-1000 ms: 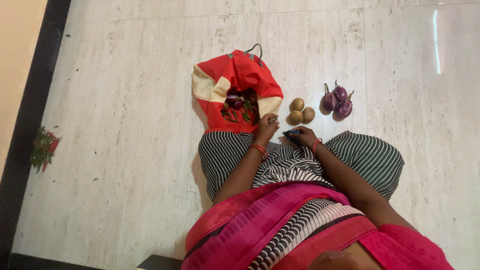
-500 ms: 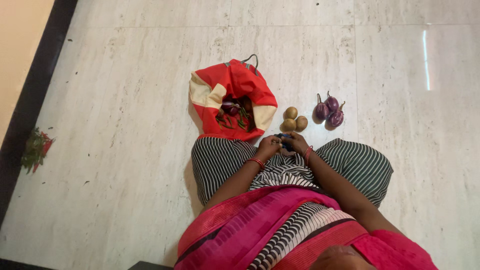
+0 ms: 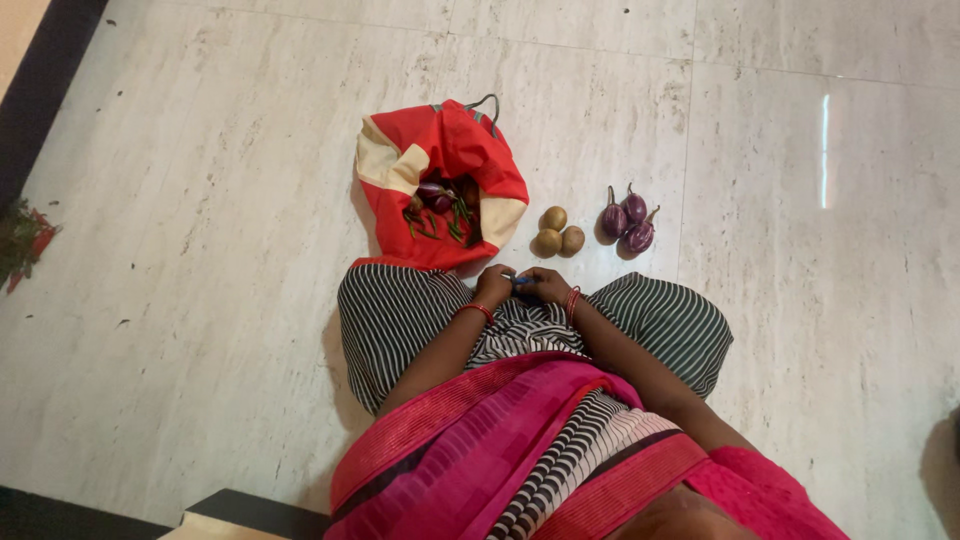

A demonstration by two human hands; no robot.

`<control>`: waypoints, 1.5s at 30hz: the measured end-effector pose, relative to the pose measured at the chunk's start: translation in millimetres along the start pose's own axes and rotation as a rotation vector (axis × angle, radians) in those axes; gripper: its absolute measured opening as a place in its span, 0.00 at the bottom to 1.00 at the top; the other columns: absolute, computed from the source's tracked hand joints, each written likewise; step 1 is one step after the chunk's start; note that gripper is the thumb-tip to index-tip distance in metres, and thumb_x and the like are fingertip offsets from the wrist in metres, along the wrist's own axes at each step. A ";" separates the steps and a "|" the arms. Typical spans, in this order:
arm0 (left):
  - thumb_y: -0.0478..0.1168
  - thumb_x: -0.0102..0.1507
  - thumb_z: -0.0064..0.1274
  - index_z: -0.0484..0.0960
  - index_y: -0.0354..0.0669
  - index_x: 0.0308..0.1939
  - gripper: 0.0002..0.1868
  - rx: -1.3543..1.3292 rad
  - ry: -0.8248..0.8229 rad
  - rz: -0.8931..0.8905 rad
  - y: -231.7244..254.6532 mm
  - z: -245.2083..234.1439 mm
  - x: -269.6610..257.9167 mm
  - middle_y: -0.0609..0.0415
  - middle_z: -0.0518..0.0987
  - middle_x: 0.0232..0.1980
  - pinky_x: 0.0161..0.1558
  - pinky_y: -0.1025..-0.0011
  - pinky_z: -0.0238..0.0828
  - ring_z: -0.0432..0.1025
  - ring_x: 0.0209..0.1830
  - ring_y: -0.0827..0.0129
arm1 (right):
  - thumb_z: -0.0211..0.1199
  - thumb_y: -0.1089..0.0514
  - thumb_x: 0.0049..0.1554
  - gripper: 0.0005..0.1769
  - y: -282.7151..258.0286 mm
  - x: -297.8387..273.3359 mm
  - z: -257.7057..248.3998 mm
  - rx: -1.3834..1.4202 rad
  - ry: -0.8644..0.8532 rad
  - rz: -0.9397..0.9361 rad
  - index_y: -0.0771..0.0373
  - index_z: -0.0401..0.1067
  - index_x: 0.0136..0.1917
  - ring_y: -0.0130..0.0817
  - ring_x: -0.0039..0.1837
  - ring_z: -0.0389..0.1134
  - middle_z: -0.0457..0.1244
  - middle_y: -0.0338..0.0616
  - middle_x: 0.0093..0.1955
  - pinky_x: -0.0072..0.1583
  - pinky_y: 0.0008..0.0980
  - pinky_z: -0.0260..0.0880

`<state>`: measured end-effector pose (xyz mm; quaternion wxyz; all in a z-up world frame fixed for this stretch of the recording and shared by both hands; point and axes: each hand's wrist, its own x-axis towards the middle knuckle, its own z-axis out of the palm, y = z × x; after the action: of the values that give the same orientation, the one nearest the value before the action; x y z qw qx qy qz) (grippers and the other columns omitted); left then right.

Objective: The person sits on the floor and peels potatoes and eggplants using a small knife. They take items from a cloth bag, peel them, and place the peeled vegetables on the floor.

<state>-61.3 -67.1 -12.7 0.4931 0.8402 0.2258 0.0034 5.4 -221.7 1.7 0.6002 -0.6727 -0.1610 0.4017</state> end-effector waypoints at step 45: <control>0.41 0.55 0.63 0.86 0.48 0.44 0.13 0.060 -0.053 -0.138 18.0 -4.2 4.3 0.46 0.85 0.48 0.53 0.62 0.75 0.79 0.51 0.56 | 0.71 0.61 0.54 0.13 14.1 4.4 -9.2 0.009 0.068 0.156 0.66 0.78 0.53 0.27 0.47 0.73 0.72 0.43 0.47 0.52 0.28 0.76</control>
<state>-51.7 -69.4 3.5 0.4724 0.8368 0.2702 -0.0595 11.2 -228.1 -13.5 0.5754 -0.6937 -0.0856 0.4247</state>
